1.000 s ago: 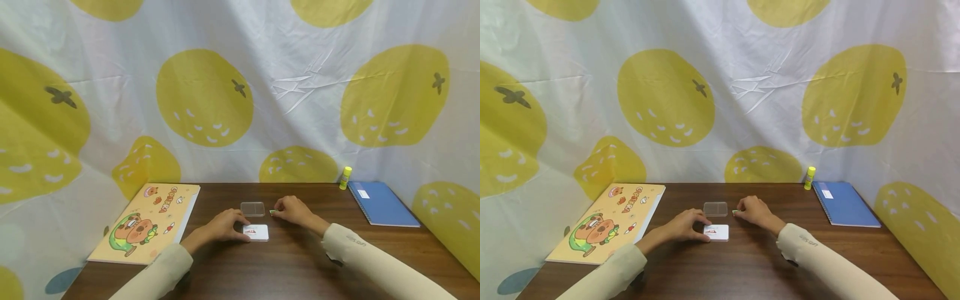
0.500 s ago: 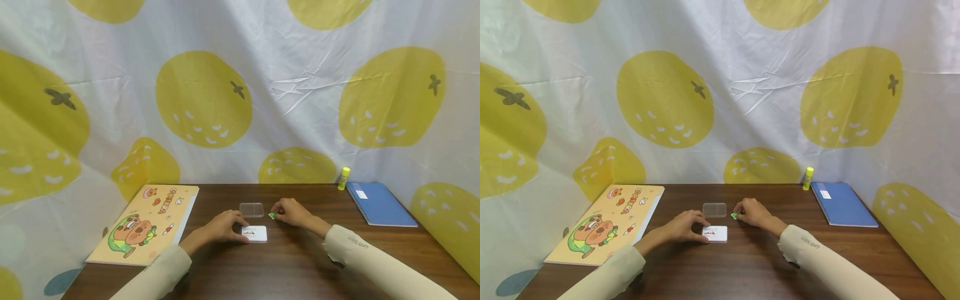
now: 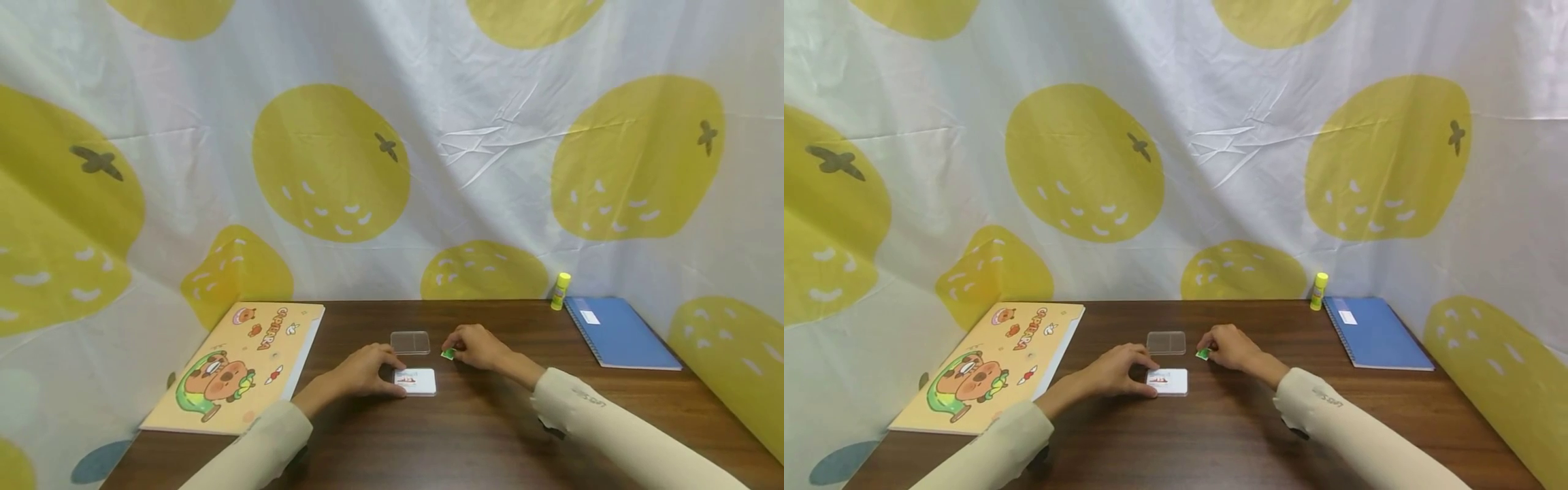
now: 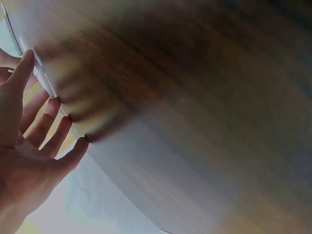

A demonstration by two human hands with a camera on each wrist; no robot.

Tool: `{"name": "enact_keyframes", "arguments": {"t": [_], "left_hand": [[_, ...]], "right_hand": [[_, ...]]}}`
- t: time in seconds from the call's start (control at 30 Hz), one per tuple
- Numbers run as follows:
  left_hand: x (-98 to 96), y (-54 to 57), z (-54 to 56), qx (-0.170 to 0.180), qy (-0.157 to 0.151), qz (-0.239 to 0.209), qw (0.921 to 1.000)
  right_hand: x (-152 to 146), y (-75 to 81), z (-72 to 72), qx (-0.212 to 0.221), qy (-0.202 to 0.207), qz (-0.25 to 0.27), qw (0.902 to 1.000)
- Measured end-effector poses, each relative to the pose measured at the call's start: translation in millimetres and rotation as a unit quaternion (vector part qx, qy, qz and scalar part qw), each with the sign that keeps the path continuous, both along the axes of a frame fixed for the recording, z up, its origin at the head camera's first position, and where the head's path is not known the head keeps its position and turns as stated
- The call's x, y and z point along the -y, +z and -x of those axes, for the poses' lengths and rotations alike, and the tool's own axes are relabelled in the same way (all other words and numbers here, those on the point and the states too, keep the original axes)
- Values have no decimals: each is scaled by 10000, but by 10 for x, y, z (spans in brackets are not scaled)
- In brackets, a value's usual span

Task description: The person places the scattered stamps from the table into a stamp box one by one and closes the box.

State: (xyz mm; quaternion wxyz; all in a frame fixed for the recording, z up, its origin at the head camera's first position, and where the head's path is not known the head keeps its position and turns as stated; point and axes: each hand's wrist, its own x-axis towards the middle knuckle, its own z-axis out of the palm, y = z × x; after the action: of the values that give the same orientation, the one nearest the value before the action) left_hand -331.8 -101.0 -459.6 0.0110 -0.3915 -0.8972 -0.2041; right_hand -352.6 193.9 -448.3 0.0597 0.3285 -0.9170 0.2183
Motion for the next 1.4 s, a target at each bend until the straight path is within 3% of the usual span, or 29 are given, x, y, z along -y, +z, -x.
{"name": "enact_keyframes", "arguments": {"t": [0.27,0.4,1.03,1.4], "left_hand": [[-17,-18,-4,20,42,47,10000],[-27,-10,2,25,42,54,10000],[-8,87,11,155,62,11,9999],[-5,58,5,133,102,78,9998]], "right_hand": [[-73,13,21,359,-65,263,9990],[-100,20,32,333,-195,171,9991],[-65,75,70,291,-13,-66,9996],[-36,48,70,423,193,-55,9989]]}}
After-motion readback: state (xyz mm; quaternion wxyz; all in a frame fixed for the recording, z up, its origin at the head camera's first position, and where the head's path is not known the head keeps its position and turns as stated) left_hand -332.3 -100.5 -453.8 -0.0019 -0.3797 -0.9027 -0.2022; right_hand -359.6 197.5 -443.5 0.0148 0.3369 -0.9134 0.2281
